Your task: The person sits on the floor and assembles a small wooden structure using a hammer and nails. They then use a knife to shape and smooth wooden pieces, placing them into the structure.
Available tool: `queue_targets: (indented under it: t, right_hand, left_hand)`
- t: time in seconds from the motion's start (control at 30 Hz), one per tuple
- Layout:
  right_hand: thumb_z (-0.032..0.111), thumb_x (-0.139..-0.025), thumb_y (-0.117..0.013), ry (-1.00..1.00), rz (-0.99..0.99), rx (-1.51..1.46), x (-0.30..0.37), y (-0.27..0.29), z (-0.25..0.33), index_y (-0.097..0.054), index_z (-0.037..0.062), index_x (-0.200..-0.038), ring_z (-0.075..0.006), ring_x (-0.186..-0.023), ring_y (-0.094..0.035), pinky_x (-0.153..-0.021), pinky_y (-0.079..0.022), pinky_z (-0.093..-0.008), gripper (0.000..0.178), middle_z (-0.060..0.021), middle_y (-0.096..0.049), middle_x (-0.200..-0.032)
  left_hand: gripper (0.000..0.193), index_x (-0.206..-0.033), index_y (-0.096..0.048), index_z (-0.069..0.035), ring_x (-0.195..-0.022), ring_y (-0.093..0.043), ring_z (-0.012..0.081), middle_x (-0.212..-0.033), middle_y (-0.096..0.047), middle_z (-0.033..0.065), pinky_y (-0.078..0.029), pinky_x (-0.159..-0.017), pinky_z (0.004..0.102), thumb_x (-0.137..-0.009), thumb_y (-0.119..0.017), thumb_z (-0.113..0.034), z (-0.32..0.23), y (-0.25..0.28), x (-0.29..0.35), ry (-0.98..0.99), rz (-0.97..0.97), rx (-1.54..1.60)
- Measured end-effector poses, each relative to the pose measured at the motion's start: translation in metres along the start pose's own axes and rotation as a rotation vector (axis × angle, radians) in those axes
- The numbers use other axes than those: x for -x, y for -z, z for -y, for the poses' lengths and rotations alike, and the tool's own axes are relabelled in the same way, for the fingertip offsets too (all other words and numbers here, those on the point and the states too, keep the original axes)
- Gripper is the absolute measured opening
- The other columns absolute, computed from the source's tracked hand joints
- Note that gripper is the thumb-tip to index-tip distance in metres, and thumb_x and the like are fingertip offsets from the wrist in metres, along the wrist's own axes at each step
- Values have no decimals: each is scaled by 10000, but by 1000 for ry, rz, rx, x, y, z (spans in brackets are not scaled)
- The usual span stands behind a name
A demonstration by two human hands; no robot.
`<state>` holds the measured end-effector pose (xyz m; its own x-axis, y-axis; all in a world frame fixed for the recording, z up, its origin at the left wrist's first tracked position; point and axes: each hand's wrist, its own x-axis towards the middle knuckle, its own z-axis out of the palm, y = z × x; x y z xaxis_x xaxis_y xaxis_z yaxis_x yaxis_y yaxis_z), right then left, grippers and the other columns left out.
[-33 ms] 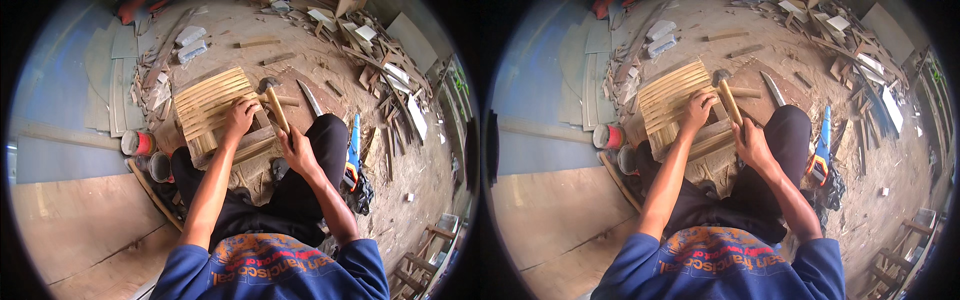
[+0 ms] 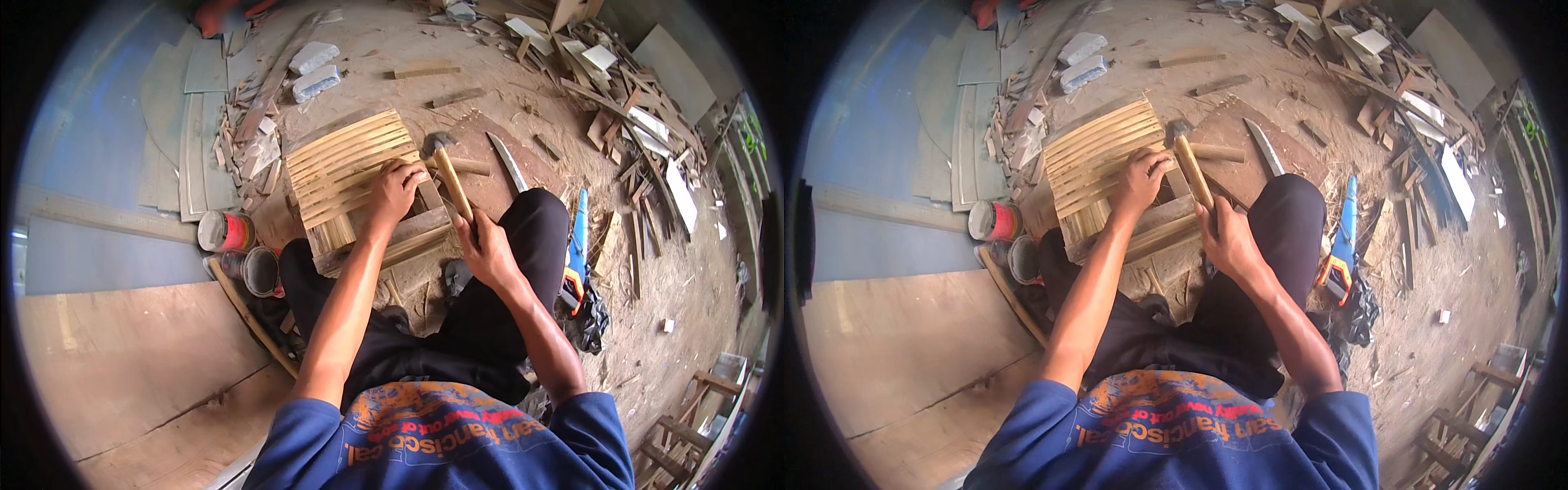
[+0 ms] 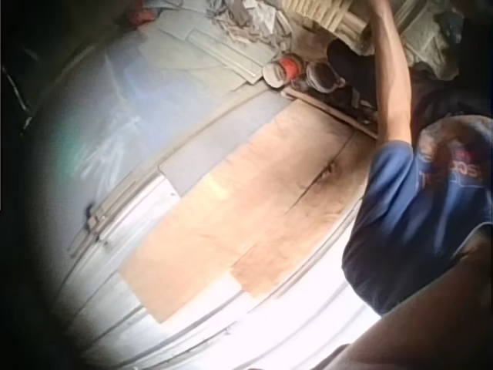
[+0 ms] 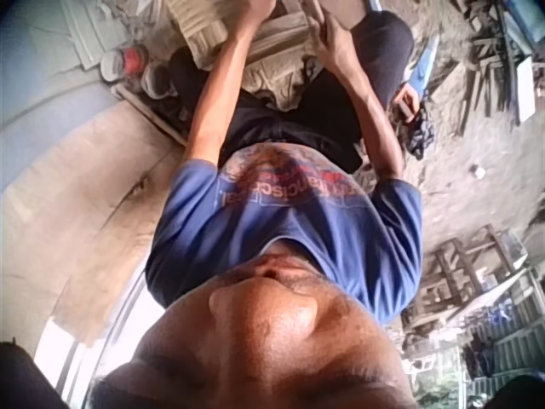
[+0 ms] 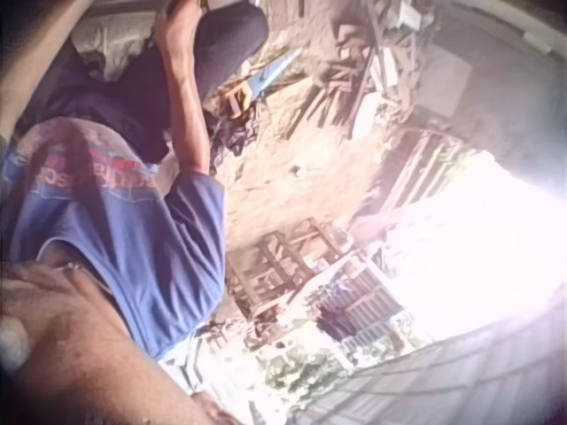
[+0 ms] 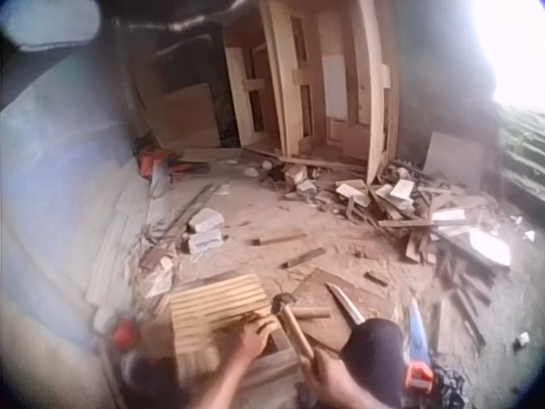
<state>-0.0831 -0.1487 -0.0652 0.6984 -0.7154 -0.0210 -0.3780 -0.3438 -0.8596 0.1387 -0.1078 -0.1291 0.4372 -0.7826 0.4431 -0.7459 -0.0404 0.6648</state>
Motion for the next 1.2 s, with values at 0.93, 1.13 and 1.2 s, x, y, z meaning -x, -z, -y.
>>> queue_targets:
  t: [0.93,1.13,1.2]
  right_hand:
    - [135,-1002,-566,161,-72,-6,4,1,21,-462,-46,-934,-506,-661,-607,-526,-434,-518,220,-290,-585,-663]
    - [139,-1007,-554,128,-8,64,2,-3,3,-454,-45,-950,-496,-631,-612,-519,-443,-514,217,-277,-587,-648]
    - [141,-1008,-553,150,-43,16,4,4,20,-453,-45,-947,-500,-639,-614,-524,-443,-519,220,-283,-583,-639]
  left_hand:
    - [145,-971,-775,-71,-898,-664,266,-938,-708,74,-532,-795,377,-858,-735,-154,17,-7,-1,10,-27,-23]
    - [157,-982,-777,-70,-897,-658,279,-945,-704,83,-525,-805,377,-855,-742,-157,13,-3,-3,-37,-13,-95]
    - [163,-982,-776,-63,-894,-658,283,-942,-702,89,-524,-806,380,-853,-745,-157,16,-5,-5,-7,-26,-46]
